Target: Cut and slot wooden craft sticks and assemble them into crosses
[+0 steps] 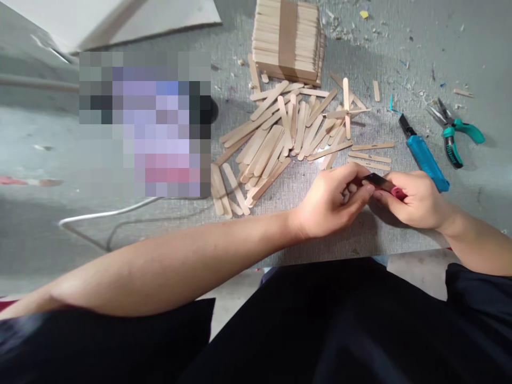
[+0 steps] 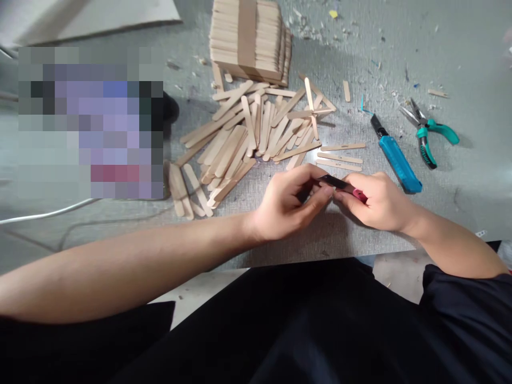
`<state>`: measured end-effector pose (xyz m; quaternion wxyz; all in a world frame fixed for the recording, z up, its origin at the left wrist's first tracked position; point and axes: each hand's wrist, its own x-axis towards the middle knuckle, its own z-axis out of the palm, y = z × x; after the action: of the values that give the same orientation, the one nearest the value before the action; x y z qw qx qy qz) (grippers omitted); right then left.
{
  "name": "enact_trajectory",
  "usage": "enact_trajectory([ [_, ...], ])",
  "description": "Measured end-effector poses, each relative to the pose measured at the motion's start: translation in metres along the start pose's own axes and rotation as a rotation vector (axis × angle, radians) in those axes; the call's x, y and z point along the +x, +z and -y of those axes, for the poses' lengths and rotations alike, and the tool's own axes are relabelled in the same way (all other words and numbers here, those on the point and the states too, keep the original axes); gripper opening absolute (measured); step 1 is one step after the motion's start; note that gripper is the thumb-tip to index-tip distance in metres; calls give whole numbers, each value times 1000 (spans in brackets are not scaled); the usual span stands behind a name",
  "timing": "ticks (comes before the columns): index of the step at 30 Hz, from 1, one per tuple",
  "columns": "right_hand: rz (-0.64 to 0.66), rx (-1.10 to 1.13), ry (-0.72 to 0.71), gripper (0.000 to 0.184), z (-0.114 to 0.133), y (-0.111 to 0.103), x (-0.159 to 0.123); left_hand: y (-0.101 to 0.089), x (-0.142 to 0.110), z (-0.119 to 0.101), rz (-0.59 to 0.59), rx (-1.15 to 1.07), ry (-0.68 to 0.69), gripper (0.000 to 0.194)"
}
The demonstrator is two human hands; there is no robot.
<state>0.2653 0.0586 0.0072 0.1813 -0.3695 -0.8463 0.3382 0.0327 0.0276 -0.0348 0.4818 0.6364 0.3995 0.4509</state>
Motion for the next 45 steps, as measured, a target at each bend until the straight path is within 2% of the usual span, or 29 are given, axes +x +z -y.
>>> enact_trajectory([
  [3, -89, -80, -7, 15, -6, 3, -2, 3, 3, 1, -100, 31, -44, 7],
  [5, -146, -129, -48, 17, -9, 4, -2, 4, 4, 1, -130, 50, -67, 4],
  [8, -182, -197, -119, 20, -12, 4, -1, 1, 6, 2, -63, 72, -88, 6],
  [11, -179, -301, -165, 21, -12, 4, -1, -6, 8, 2, 10, 185, -75, 13],
  [16, -169, -481, -228, 18, -8, 3, -5, -18, 12, 6, 3, 513, 21, 21],
  [19, -171, -605, -244, 19, -3, 3, -8, -21, 12, 9, 7, 584, 36, 22],
  [22, -113, -683, -242, 24, 1, 5, -9, -21, 9, 9, -4, 561, 18, 22],
  [25, 27, -739, -185, 27, 1, 8, -7, -20, 8, 7, 7, 544, 43, 22],
  [29, 189, -835, -123, 22, 0, 9, -6, -21, 7, 5, 11, 539, 37, 22],
  [36, 195, -919, -147, 26, 6, 11, -10, -23, 4, 2, 22, 567, 36, 19],
  [42, 238, -841, -40, 28, 9, 16, -14, -25, 3, 1, 16, 577, 55, 17],
  [45, 242, -818, -125, 27, 1, 12, -11, -26, 4, 1, 19, 570, 49, 17],
])
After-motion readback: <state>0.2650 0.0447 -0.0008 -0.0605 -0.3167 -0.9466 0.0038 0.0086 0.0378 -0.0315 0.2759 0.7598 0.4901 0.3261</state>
